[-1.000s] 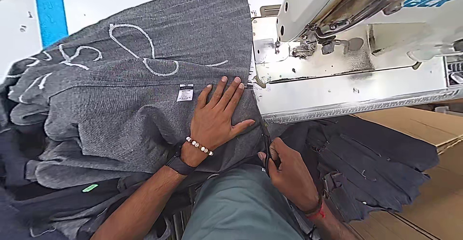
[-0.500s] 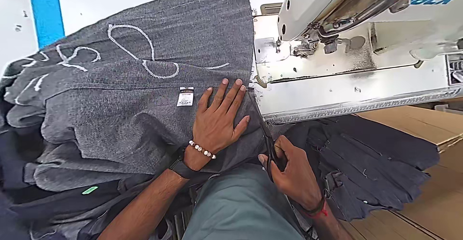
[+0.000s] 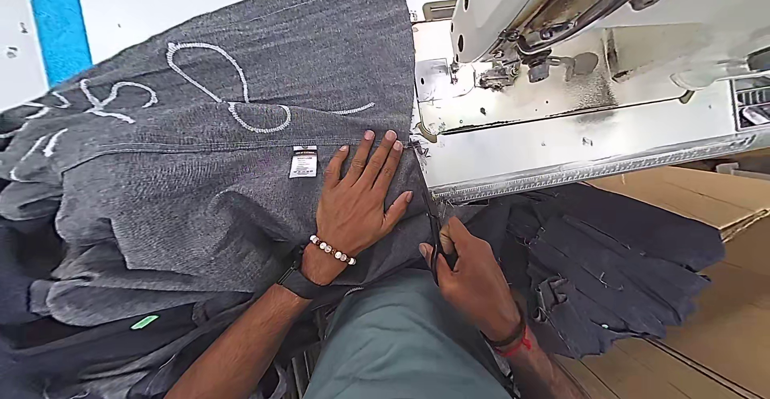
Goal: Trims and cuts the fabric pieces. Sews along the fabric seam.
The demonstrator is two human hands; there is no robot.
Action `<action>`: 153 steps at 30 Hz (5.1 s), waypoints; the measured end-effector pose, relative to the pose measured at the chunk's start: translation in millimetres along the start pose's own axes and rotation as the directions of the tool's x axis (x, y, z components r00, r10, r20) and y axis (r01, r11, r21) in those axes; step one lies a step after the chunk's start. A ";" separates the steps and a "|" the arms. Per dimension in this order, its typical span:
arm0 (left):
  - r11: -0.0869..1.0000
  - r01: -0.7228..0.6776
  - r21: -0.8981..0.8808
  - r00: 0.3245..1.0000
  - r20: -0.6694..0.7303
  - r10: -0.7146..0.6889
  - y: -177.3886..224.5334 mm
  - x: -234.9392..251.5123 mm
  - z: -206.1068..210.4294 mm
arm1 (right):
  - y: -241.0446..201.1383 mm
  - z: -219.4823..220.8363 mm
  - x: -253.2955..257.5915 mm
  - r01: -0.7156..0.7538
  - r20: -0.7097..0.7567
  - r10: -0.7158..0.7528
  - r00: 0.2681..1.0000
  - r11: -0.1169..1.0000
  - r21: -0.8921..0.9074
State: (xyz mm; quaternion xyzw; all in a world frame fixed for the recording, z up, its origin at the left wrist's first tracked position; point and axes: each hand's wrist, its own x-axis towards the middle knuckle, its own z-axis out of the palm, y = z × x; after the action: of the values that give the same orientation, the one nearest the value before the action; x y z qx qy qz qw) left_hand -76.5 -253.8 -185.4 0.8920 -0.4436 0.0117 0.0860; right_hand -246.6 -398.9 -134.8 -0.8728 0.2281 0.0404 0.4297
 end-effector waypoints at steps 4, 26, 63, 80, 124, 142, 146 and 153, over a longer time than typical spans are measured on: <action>1.000 -0.006 0.006 1.000 -0.010 0.006 0.9 -1.4 1.0 | -0.8 9.5 2.8 -0.012 -0.067 0.021 0.998 0.991 0.135; 0.786 0.086 -0.612 0.981 -0.087 -0.175 -33.6 110.8 -101.4 | 71.1 -192.9 89.3 -0.424 -0.327 0.282 0.902 0.723 -0.546; 0.884 0.166 -0.438 0.969 -0.094 -0.229 -31.3 58.1 -14.5 | 112.6 -118.6 97.5 -0.176 -0.628 -0.195 0.753 0.861 -0.478; 0.819 -0.011 -0.574 0.999 -0.048 -0.020 17.4 106.2 -29.0 | 12.3 -34.4 125.2 0.197 -0.500 -0.111 0.859 0.973 0.122; 0.858 0.107 -0.502 0.993 0.005 -0.121 33.2 103.4 -42.3 | 9.7 -24.3 131.6 0.176 -0.614 -0.203 0.763 0.979 -0.104; 0.677 0.249 -0.692 0.969 0.173 -0.179 18.3 113.4 -43.3 | 6.9 -25.6 132.7 0.085 -0.563 -0.173 0.808 0.980 -0.180; 0.763 0.154 -0.628 0.988 0.107 -0.111 12.0 140.0 -30.6 | 8.6 -24.5 144.2 0.031 -0.570 -0.193 0.799 0.959 -0.281; 0.959 -0.135 -0.249 0.977 -0.195 0.087 18.2 147.3 -8.2 | 14.4 -15.4 153.7 0.082 -0.534 -0.408 0.741 0.843 -0.531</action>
State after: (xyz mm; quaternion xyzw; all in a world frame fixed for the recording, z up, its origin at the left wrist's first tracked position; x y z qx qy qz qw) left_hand -1.1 -379.5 -160.4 0.8418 -0.4809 0.0397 0.2422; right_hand -117.6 -474.1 -176.6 -0.9353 0.2200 -0.2574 0.1028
